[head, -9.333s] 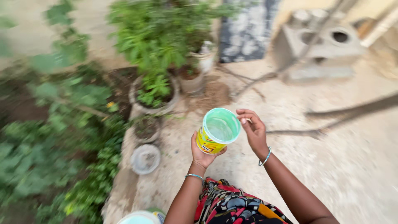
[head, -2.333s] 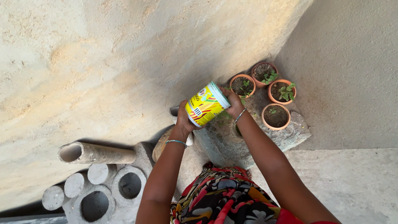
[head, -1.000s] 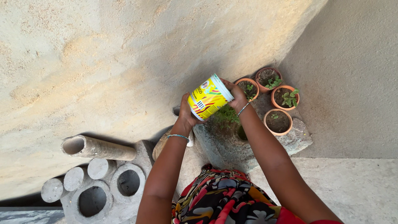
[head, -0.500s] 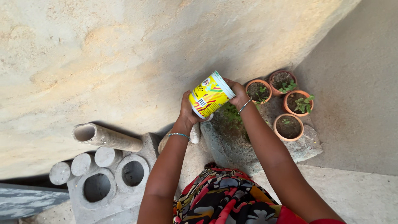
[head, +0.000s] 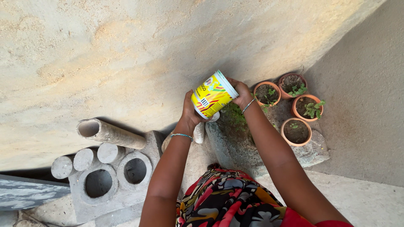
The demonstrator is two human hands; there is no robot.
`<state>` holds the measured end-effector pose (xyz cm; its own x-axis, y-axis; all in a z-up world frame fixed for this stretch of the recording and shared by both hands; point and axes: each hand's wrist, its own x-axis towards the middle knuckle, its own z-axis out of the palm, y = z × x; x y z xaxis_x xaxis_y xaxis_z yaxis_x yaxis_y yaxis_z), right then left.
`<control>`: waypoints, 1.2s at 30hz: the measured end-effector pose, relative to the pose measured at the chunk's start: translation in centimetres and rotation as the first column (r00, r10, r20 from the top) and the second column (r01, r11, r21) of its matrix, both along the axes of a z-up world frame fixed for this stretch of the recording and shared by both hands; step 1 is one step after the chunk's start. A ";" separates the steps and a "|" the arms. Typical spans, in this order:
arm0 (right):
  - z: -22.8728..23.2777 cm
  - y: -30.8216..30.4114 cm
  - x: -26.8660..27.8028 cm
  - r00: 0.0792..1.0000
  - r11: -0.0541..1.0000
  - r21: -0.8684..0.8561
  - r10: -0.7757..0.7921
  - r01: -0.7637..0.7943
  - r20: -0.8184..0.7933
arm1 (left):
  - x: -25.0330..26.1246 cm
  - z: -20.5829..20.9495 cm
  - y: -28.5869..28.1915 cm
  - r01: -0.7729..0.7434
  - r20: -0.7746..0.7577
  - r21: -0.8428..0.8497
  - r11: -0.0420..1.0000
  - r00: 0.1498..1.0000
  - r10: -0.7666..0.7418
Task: The person waters several small potted plants and garden plants using a small container and a bucket of water.
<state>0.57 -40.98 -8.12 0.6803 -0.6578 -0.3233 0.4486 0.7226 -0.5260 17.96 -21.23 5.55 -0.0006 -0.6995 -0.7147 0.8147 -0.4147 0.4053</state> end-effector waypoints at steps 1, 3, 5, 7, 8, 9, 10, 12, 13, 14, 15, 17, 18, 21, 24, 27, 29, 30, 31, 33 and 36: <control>0.1 0.0 0.1 1.000 1.000 -0.006 0.005 -0.005 -0.002 | 0.1 0.0 0.0 -0.004 -0.002 0.001 1.000 1.000 0.004; 0.4 0.1 0.4 1.000 1.000 -0.019 0.017 -0.017 -0.005 | 0.2 0.1 0.1 -0.013 -0.006 0.004 1.000 1.000 0.013; 0.9 0.2 0.5 0.999 1.000 0.003 0.009 -0.009 -0.037 | 0.4 0.2 0.2 -0.014 0.003 -0.001 1.000 1.000 0.014; 1.3 0.3 0.7 0.998 1.000 0.013 0.001 0.000 -0.066 | 0.4 0.4 0.2 -0.019 0.007 -0.003 1.000 1.000 0.019; 1.4 0.3 0.7 0.997 1.000 0.012 -0.004 0.005 -0.077 | 0.4 0.4 0.2 -0.022 0.007 -0.004 1.000 1.000 0.022; 1.6 0.3 0.8 0.996 1.000 0.010 -0.009 0.010 -0.088 | 0.5 0.5 0.2 -0.025 0.008 -0.005 1.000 1.000 0.025; 1.7 0.3 1.0 0.997 1.000 0.007 0.000 0.000 -0.074 | 0.6 0.6 0.1 -0.026 0.003 -0.008 1.000 1.000 0.026; 1.7 0.2 1.0 0.999 1.000 0.003 0.018 -0.018 -0.047 | 0.6 0.7 0.0 -0.026 -0.008 -0.011 1.000 1.000 0.026; 1.6 0.1 1.0 0.999 1.000 0.002 0.019 -0.019 -0.049 | 0.6 0.8 0.0 -0.026 0.001 -0.006 1.000 1.000 0.026; 1.6 0.1 1.1 0.999 1.000 0.001 0.020 -0.020 -0.050 | 0.6 0.9 0.1 -0.025 0.011 -0.002 1.000 1.000 0.025; 1.5 0.1 1.1 0.998 1.000 0.000 0.020 -0.020 -0.052 | 0.6 0.9 0.1 -0.023 0.020 0.003 1.000 1.000 0.023; 1.5 0.0 1.1 0.997 1.000 0.005 0.011 -0.011 -0.072 | 0.7 0.9 0.0 -0.021 0.024 0.006 1.000 1.000 0.021; 1.6 0.0 1.1 0.997 1.000 0.007 0.007 -0.006 -0.082 | 0.7 0.9 -0.1 -0.020 0.026 0.008 1.000 0.999 0.019; 1.6 0.1 1.0 0.998 1.000 0.009 0.022 -0.021 -0.057 | 0.7 0.5 -0.2 -0.031 0.003 -0.006 0.999 1.000 0.031; 1.4 0.2 0.9 0.998 1.000 0.004 0.014 -0.014 -0.054 | 0.7 0.2 -0.2 -0.022 0.001 -0.015 1.000 1.000 0.022; 1.0 0.1 0.6 0.999 1.000 0.010 0.027 -0.027 -0.040 | 0.5 0.1 -0.3 -0.014 -0.005 -0.008 1.000 1.000 0.014; 0.6 0.0 0.4 0.999 1.000 0.029 0.011 -0.010 -0.035 | 0.4 0.0 -0.3 -0.001 0.009 -0.003 1.000 1.000 0.001; 0.4 0.0 0.3 0.999 0.999 0.039 0.003 -0.002 -0.032 | 0.4 0.0 -0.3 0.005 0.017 0.000 1.000 1.000 -0.005; 0.4 0.0 0.2 0.999 0.999 0.033 0.007 -0.006 -0.032 | 0.3 -0.1 -0.4 0.008 0.013 0.005 1.000 1.000 -0.008; 0.4 0.1 -0.1 0.999 1.000 0.021 0.016 -0.015 -0.032 | 0.2 -0.1 -0.4 0.013 0.005 0.014 1.000 1.000 -0.013; 0.5 0.4 -0.5 0.998 1.000 0.030 0.009 -0.007 -0.059 | -0.2 -0.1 -0.3 0.018 0.038 0.021 1.000 0.999 -0.019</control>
